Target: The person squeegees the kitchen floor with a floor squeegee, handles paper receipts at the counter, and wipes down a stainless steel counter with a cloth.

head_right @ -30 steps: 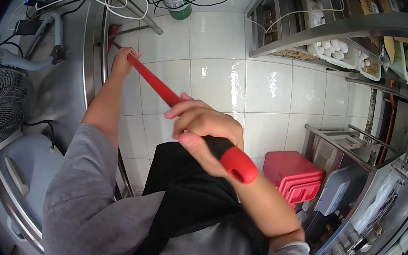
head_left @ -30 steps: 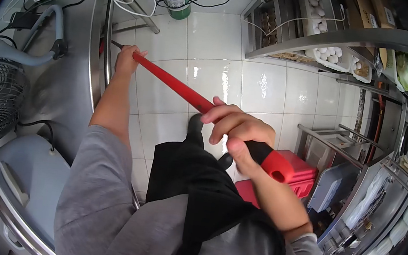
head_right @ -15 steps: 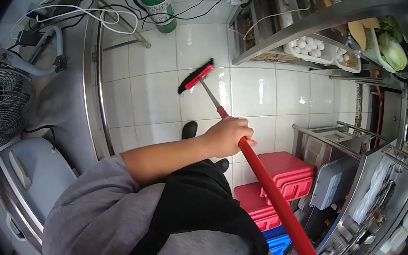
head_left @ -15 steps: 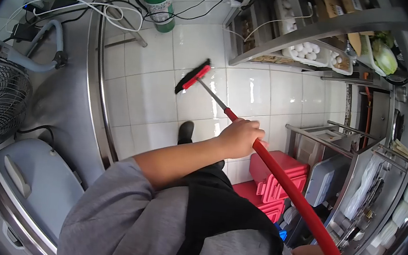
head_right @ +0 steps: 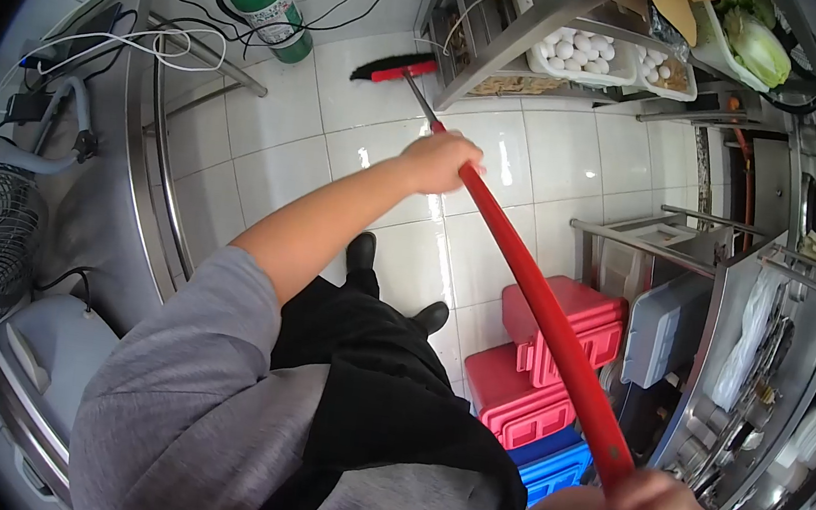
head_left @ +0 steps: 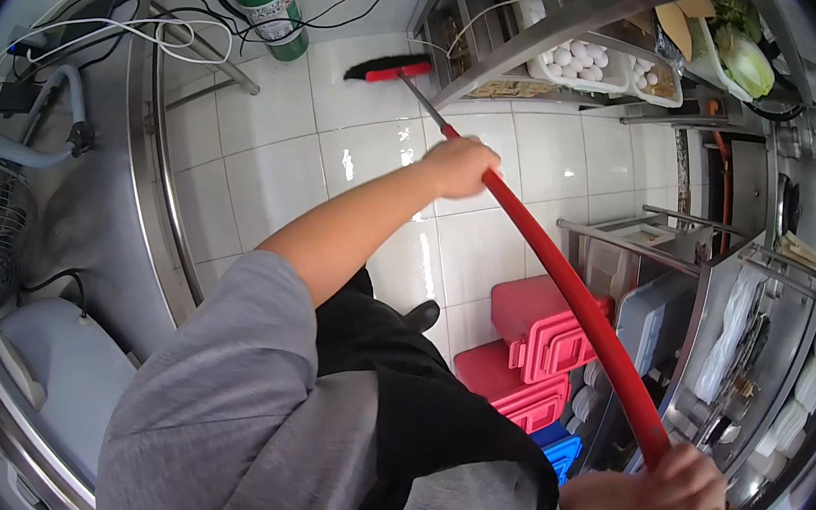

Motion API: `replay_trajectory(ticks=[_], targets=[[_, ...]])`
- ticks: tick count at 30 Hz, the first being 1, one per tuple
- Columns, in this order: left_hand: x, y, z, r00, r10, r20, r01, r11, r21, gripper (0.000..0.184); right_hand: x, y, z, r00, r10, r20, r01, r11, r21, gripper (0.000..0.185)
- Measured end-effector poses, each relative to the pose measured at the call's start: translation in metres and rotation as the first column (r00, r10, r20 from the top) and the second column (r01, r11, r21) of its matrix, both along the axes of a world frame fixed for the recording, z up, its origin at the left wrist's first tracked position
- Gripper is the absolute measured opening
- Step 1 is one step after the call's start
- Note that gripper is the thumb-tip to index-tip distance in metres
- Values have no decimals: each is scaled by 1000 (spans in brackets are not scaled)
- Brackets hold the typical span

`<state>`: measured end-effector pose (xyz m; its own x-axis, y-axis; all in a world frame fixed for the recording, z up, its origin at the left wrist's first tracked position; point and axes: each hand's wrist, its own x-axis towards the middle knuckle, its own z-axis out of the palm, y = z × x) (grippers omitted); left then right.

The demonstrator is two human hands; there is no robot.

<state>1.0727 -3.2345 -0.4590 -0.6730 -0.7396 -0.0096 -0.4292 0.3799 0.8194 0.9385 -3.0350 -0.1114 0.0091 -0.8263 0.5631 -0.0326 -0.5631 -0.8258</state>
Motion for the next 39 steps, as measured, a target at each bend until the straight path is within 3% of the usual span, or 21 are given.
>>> replay_trajectory(ticks=[4,6,8,10,12,14,15,18,20,22,24,27,29,30,32,33,34,35,36,37,39], targets=[[-19,63,61,971,-158,181,153,987,42,10,-42,34,65,986,-3,169,-6,998,55,38],[-24,87,64,967,-250,-38,246,965,-94,17,-65,45,82,945,173,277,-169,985,-39,37],[-18,107,72,963,-234,-134,233,972,-17,24,-79,59,88,915,219,338,-183,974,-136,38],[-8,127,62,947,-105,-304,119,993,27,30,-92,55,83,796,546,262,-538,836,-110,38],[1,137,54,951,53,-303,-57,998,-6,31,-107,51,52,756,559,341,-544,826,-149,41],[-2,141,21,958,184,-222,-186,982,9,31,-124,24,28,758,516,399,-584,809,62,35],[-12,139,13,963,194,-185,-187,981,58,30,-129,19,16,841,369,395,-432,898,81,40],[-86,133,0,931,200,-306,-191,980,59,29,-179,-10,41,739,629,240,-661,747,78,47],[-155,119,7,911,159,-382,-155,987,42,27,-208,-4,73,825,554,114,-564,820,99,39],[-227,92,2,868,19,-496,-5,1000,29,23,-235,-9,85,809,576,113,-587,797,140,46],[-293,60,2,855,-14,-519,32,999,25,19,-268,-7,95,880,421,-218,-398,906,142,42],[-362,23,14,907,-62,-416,106,991,84,17,-281,-13,79,861,376,-341,-350,927,139,33],[-395,16,27,914,-254,-316,260,965,-24,16,-306,42,93,936,179,-304,-208,976,-67,32],[-397,29,47,875,-311,-372,311,948,-61,13,-318,69,100,959,70,-275,-119,979,-163,32],[-398,74,63,820,-439,-368,428,896,-116,11,-313,84,125,986,141,-92,-156,970,-186,32],[-386,97,73,786,-510,-350,508,855,-104,15,-295,78,129,986,133,-98,-143,984,-103,31],[-369,122,79,802,-528,-279,562,825,56,16,-294,79,120,991,136,17,-129,968,-215,30],[-356,142,67,762,-616,-203,639,765,80,15,-301,91,112,989,125,84,-103,969,-224,31],[-345,167,38,739,-608,-290,653,753,85,12,-307,101,103,983,113,148,-76,970,-232,31],[-333,169,46,747,-654,-120,664,726,178,11,-312,102,90,970,66,233,-8,970,-244,32],[-340,154,42,689,-717,-101,717,655,240,8,-312,105,80,956,-93,278,165,955,-249,32]])
